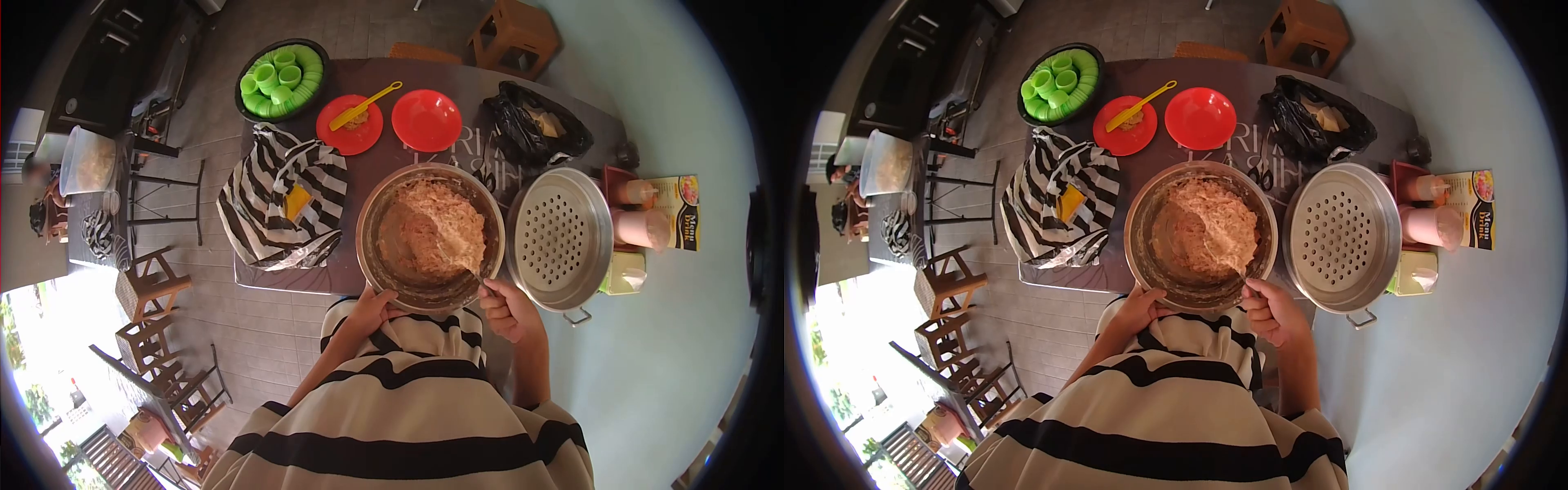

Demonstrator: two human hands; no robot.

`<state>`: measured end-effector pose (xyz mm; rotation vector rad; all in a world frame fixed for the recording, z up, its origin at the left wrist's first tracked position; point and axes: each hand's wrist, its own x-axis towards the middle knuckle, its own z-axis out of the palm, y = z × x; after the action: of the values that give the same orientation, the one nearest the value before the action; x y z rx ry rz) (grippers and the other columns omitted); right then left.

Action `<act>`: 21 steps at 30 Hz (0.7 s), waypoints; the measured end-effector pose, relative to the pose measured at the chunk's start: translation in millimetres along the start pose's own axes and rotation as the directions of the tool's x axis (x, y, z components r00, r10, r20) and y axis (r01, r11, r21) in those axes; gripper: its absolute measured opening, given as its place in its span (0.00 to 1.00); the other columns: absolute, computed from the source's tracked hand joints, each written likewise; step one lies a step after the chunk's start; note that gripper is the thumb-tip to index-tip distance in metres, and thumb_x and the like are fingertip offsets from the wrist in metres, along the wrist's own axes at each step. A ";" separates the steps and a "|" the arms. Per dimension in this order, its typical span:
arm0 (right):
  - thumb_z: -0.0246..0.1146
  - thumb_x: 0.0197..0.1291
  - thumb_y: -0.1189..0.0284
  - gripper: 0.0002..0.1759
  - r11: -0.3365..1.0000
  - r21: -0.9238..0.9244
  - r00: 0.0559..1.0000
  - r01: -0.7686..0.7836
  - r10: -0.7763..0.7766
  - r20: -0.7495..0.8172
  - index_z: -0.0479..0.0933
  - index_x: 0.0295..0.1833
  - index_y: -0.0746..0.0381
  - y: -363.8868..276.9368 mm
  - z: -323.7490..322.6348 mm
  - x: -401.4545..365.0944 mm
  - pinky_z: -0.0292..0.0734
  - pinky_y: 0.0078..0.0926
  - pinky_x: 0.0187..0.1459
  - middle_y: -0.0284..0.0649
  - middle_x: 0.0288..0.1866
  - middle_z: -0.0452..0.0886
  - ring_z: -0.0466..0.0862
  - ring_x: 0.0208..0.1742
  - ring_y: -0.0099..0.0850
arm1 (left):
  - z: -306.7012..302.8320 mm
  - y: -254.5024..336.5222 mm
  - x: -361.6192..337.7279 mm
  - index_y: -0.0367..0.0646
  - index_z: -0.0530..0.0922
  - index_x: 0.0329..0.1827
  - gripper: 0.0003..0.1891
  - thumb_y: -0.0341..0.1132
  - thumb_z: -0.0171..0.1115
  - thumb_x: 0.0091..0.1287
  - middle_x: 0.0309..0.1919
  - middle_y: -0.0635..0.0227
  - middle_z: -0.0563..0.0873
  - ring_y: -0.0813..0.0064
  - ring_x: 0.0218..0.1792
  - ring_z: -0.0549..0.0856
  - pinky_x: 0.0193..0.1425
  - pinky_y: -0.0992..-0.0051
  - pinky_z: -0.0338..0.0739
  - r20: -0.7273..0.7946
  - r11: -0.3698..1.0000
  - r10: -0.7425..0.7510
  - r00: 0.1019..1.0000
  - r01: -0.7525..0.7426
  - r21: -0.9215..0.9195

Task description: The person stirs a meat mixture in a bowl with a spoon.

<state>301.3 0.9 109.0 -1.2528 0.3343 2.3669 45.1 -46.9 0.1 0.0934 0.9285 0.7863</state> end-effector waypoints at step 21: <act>0.50 0.54 0.77 0.12 -0.617 -0.648 0.716 -0.447 -0.681 0.154 0.67 0.43 0.72 72.3 39.9 107.5 0.78 0.33 0.26 0.47 0.27 0.80 0.83 0.29 0.39 | 1.4 -7.7 1.8 0.39 0.57 0.56 0.21 0.23 0.47 0.59 0.45 0.55 0.76 0.60 0.40 0.82 0.41 0.64 0.82 -0.038 0.993 0.116 0.992 -0.117 -0.021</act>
<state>184.3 -17.5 43.0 -2.2694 -2.6581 0.6226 51.2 -50.9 -3.3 0.1139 0.9546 0.9098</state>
